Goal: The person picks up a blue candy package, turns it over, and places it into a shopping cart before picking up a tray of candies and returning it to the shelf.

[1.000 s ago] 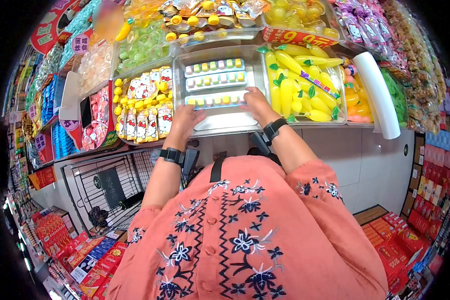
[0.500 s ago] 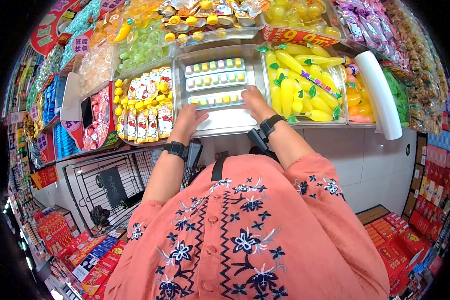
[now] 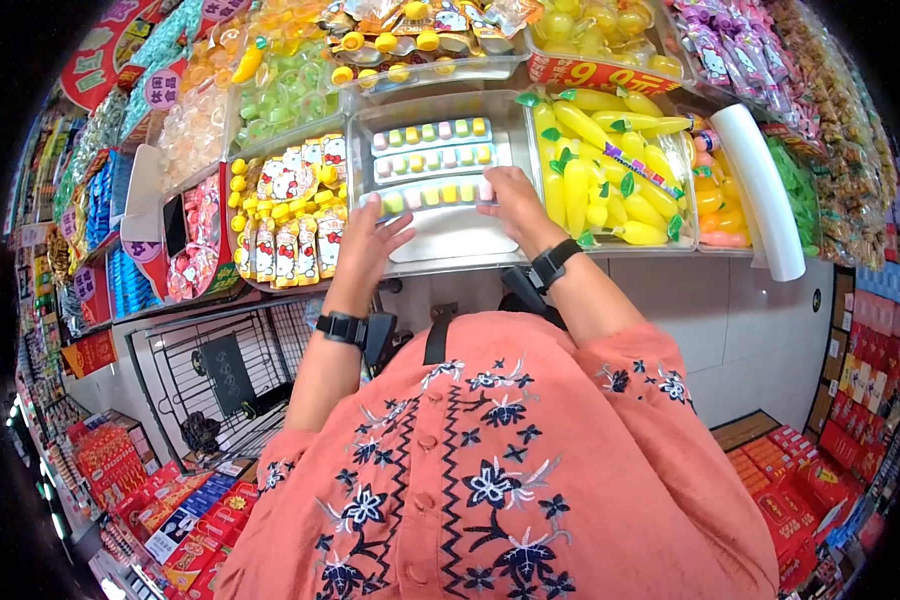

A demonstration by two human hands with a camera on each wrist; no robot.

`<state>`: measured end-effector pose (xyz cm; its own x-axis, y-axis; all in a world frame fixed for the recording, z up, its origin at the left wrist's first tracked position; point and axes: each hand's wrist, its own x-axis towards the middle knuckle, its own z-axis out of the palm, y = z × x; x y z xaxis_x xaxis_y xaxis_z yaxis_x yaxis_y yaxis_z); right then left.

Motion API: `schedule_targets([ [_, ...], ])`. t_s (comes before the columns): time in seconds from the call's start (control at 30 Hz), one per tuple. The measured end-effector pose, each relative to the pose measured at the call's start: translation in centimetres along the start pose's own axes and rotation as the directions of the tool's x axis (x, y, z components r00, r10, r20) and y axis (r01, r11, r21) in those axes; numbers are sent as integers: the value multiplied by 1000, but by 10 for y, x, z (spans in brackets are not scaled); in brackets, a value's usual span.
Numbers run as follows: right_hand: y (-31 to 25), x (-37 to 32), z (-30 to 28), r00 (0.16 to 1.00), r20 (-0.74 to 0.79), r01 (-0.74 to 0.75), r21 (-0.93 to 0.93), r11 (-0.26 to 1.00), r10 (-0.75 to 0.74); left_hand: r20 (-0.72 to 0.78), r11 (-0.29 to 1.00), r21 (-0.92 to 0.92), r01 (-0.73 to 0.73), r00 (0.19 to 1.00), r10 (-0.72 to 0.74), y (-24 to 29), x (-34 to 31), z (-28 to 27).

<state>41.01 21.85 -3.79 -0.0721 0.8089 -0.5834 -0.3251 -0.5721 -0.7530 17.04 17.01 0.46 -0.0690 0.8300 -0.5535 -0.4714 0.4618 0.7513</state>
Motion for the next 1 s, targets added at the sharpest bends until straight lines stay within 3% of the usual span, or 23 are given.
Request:
schedule_targets([
  [0.1,-14,-1,-2,997,62,21,211,977,-35,174,990,-117,-79,980,99,21,-23,-1],
  [0.23,-30,-4,11,992,82,65,358,931,-100,136,960,-140,-243,956,262,35,-44,0],
  [0.33,-38,-12,20,968,191,106,286,952,-165,151,933,-74,-353,920,361,46,-60,3],
  [0.43,-53,-35,40,958,232,82,337,938,-167,190,918,-6,-395,901,389,62,-78,9],
  [0.53,-71,-51,51,906,337,150,314,938,-258,196,893,45,-447,881,431,68,-93,7],
  [0.7,-93,-77,72,869,377,197,330,923,-320,165,840,153,-520,852,497,74,-106,-4],
  [1.0,-102,-100,95,843,419,193,352,916,-339,128,758,98,-645,763,633,81,-130,-13],
])
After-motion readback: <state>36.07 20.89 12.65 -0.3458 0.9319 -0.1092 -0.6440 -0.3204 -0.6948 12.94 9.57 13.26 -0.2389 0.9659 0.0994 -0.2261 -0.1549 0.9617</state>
